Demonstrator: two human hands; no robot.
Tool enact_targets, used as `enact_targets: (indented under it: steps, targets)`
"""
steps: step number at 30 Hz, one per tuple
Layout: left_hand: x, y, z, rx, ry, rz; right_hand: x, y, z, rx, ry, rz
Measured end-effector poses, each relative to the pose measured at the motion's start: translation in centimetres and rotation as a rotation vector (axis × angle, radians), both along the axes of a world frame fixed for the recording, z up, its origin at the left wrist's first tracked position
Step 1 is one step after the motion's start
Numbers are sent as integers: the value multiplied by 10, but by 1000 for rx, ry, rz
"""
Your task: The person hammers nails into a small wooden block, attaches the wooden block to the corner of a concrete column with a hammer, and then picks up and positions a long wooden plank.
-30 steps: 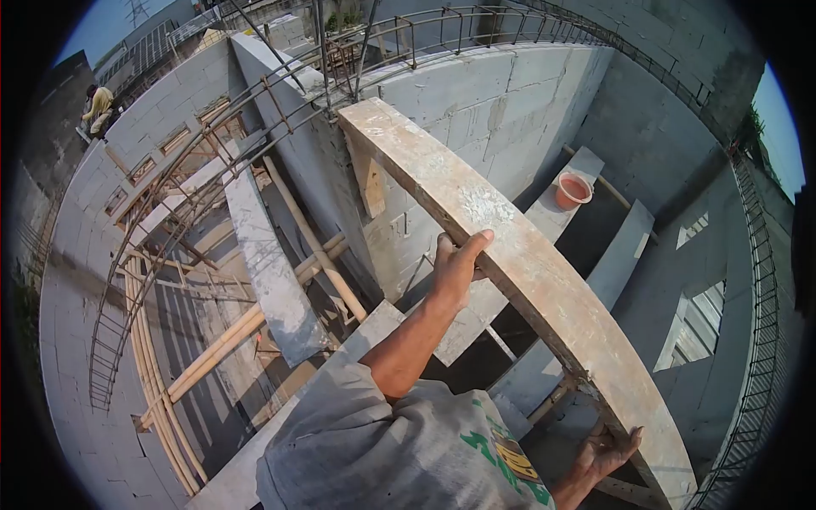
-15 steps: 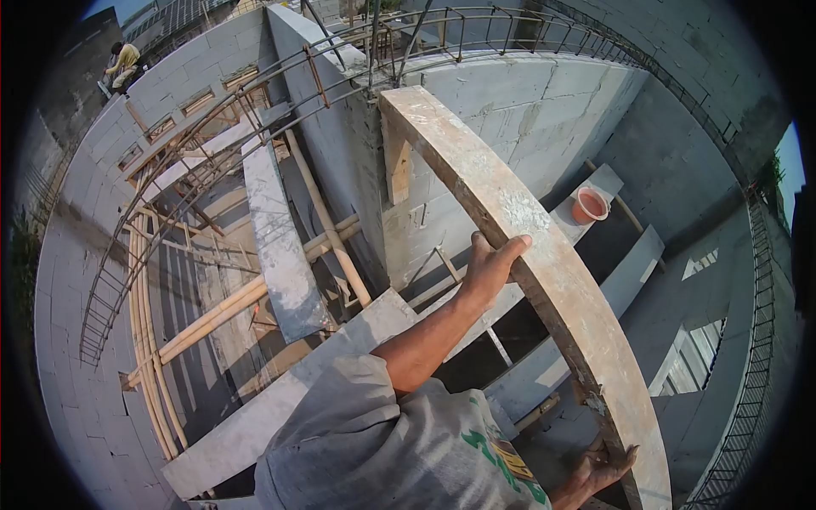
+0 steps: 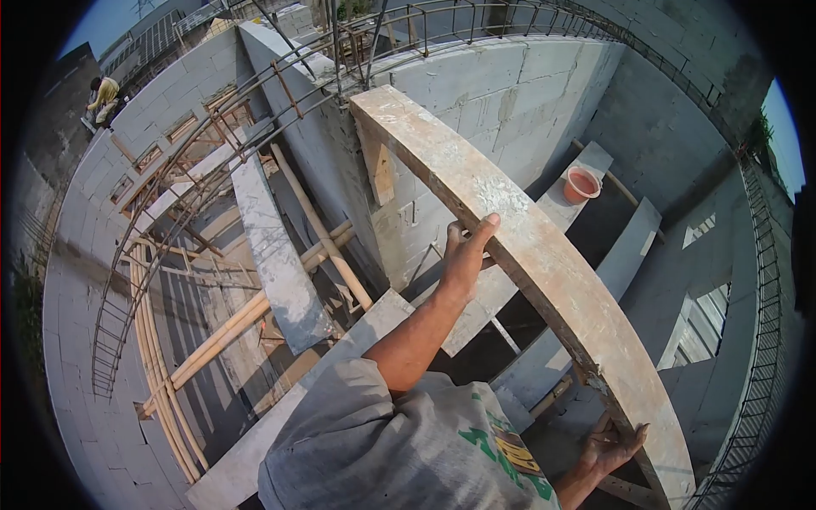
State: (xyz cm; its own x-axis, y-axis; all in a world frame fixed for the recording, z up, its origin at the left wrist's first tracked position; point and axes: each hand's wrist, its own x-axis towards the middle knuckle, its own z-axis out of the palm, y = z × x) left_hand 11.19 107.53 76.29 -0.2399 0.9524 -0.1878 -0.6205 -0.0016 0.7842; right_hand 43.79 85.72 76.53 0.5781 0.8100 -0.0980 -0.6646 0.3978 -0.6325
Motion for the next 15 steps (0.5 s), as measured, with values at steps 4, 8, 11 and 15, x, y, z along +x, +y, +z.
enact_targets:
  steps: [4, 8, 11, 15]
  targets:
    - [-19, 15, 4, 27, -79, 66, 2, -1, -3, -16, -15, -21]
    - [-31, 30, 3, 55, -63, 85, 2, 2, -8, -45, -12, -96]
    - [-29, 34, 2, 78, -67, 98, -2, 3, -2, -69, 0, -108]
    - [-27, 27, 3, 65, -59, 105, -2, 1, 2, -106, -2, -122]
